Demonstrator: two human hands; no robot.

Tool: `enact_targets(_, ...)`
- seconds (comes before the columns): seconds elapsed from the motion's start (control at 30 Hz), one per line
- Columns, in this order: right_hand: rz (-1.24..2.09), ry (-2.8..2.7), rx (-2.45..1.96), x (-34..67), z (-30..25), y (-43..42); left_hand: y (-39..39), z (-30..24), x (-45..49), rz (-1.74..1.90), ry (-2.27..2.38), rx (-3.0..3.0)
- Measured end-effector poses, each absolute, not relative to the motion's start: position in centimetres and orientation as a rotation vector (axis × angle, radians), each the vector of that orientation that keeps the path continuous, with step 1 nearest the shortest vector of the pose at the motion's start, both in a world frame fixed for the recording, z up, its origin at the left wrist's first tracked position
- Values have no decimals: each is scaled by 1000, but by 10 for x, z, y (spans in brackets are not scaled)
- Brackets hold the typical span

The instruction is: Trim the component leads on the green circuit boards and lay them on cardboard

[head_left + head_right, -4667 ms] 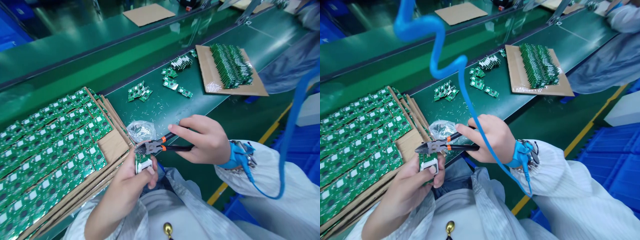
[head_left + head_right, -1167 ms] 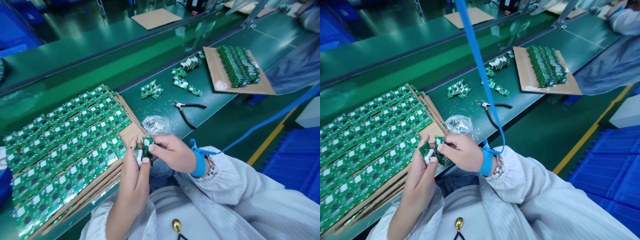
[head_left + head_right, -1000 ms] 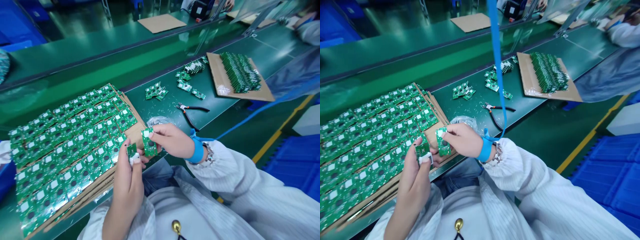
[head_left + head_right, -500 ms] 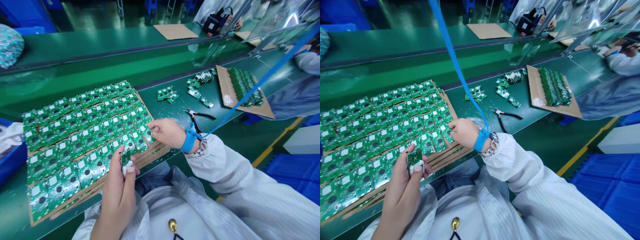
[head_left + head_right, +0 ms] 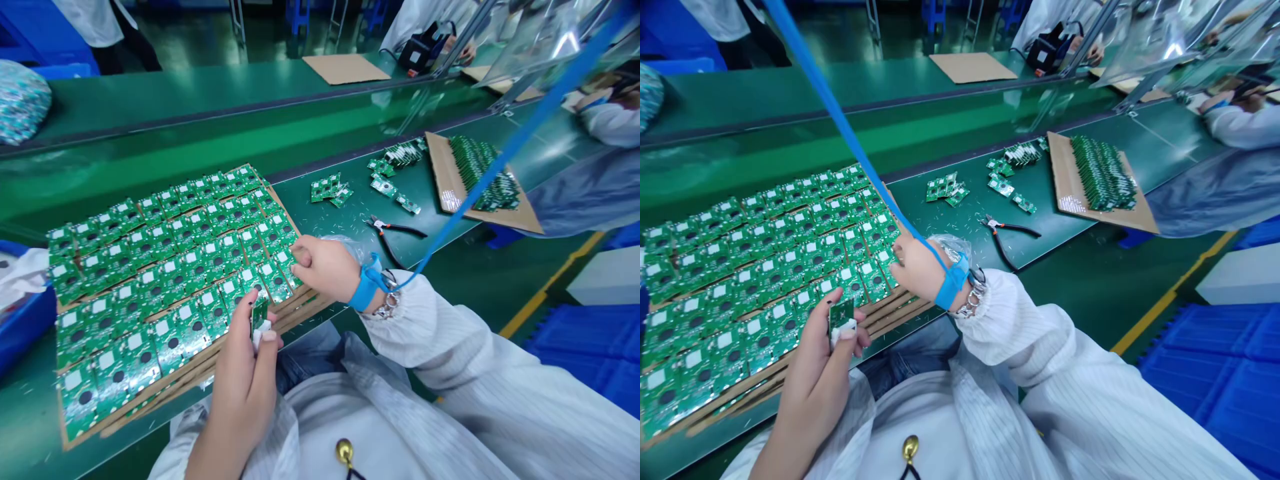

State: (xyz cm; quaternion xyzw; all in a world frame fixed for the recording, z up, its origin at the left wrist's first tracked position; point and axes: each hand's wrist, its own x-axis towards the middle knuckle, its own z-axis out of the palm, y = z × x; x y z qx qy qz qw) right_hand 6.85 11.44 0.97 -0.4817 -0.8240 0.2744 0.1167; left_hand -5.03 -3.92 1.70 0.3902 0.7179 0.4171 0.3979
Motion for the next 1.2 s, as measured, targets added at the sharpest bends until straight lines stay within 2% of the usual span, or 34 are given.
enact_targets(0.9, 925, -2346, -1395, 71, 17, 109, -38, 5, -52, 1086, 1777, 1073)
enact_targets(0.97, 1104, -2225, -1345, 74, 19, 102, -34, 6, -48, 1099, 1817, 1117)
enact_targets(1.1, 1884, -1866, -1121, 78, 24, 76, -21, -4, -35, 1093, 1911, 1356)
enact_targets(1.2, 1859, -1748, -1046, 77, 19, 67, -4, -24, -25, 1108, 1932, 1457)
